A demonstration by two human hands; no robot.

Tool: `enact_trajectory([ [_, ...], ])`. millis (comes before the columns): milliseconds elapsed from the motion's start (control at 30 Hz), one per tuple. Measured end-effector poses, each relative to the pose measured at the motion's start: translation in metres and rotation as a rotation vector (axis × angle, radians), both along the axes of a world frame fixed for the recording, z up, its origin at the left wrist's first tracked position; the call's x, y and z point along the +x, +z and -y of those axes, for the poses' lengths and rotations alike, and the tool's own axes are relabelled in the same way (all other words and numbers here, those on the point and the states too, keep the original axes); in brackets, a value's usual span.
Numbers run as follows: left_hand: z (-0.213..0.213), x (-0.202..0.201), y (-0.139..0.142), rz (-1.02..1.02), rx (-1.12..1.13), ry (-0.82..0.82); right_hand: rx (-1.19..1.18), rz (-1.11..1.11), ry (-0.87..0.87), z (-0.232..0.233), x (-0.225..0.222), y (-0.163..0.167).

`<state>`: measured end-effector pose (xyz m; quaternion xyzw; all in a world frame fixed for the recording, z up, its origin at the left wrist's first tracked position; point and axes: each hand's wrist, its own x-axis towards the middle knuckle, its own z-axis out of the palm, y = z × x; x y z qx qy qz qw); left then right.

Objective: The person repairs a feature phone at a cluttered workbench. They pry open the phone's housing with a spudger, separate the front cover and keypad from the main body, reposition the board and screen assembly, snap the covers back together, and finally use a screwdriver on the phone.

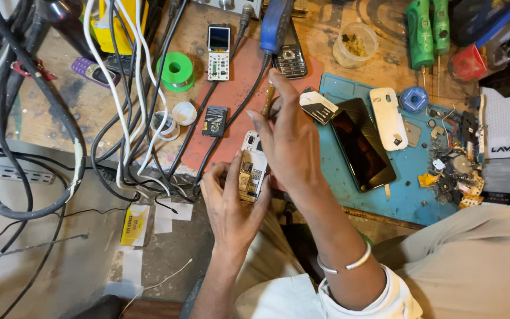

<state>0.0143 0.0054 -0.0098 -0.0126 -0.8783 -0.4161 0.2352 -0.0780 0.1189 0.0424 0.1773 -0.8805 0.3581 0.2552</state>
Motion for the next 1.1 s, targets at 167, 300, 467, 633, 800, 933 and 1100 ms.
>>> enact_trajectory([
  [167,-0.001,-0.001,-0.002,-0.032,-0.009,0.014,-0.123,0.218,0.086,-0.019,0.007,-0.006],
  [300,-0.005,-0.002,-0.002,-0.045,-0.024,0.026,-0.211,0.114,0.163,-0.023,0.006,-0.012],
  [467,-0.007,-0.002,0.001,-0.029,-0.056,0.059,-0.151,0.034,0.122,-0.021,0.007,-0.011],
  [633,-0.009,-0.002,0.0,-0.018,-0.062,0.064,-0.236,0.048,0.317,-0.024,0.016,-0.013],
  [800,-0.01,-0.003,-0.001,-0.007,-0.061,0.07,-0.106,-0.012,0.033,-0.021,0.011,-0.02],
  [933,-0.008,0.0,-0.001,0.01,-0.065,0.052,-0.443,0.196,0.404,-0.029,0.01,-0.022],
  [1100,-0.008,-0.001,0.0,-0.012,-0.092,0.043,-0.213,0.005,0.172,-0.021,0.01,-0.027],
])
